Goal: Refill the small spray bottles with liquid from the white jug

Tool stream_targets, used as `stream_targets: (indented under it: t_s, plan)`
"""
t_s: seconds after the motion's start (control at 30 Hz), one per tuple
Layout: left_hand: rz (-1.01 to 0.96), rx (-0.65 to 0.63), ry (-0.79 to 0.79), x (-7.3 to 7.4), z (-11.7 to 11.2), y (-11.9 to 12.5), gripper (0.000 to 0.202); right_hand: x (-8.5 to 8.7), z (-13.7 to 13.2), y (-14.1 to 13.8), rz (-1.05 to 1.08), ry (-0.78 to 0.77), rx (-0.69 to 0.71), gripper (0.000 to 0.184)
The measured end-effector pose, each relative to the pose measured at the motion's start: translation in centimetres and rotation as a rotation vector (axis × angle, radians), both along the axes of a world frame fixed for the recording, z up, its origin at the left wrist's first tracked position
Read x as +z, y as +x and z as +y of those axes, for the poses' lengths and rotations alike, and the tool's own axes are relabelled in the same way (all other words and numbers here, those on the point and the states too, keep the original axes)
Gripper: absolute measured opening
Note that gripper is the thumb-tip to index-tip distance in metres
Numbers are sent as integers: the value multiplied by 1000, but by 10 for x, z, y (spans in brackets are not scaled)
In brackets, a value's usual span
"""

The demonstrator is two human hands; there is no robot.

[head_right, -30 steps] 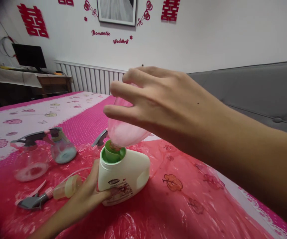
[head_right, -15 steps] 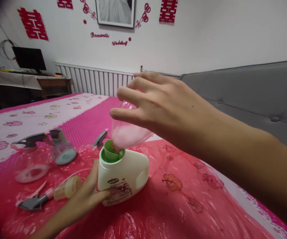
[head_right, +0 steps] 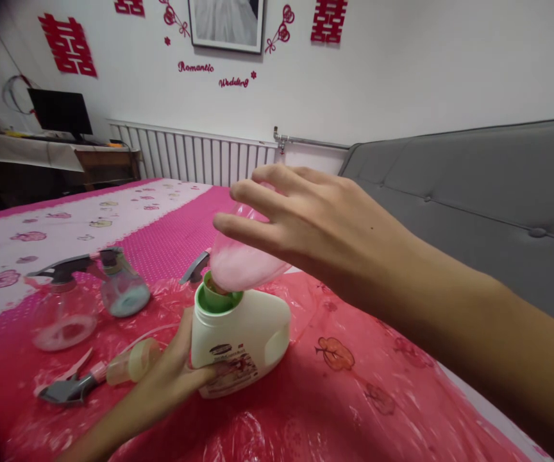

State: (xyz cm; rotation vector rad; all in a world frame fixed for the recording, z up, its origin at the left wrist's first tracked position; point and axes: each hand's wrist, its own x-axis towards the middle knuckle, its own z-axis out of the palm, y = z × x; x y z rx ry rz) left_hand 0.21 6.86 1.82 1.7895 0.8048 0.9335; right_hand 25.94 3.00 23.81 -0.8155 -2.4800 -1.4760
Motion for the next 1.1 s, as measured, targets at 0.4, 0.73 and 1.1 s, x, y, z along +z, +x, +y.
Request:
stream_targets:
  t_s: [0.4,0.73,1.1]
  plan:
    - [1,-15,1,0,1,0,76,-17,7,15,73,-47,0,65]
    - [18,-20,13,4,-1,0,74,-31,8,23,199,-114,-18,65]
    - [9,-10,30,5,0,1,74,-25,1,14,109,-21,12,58]
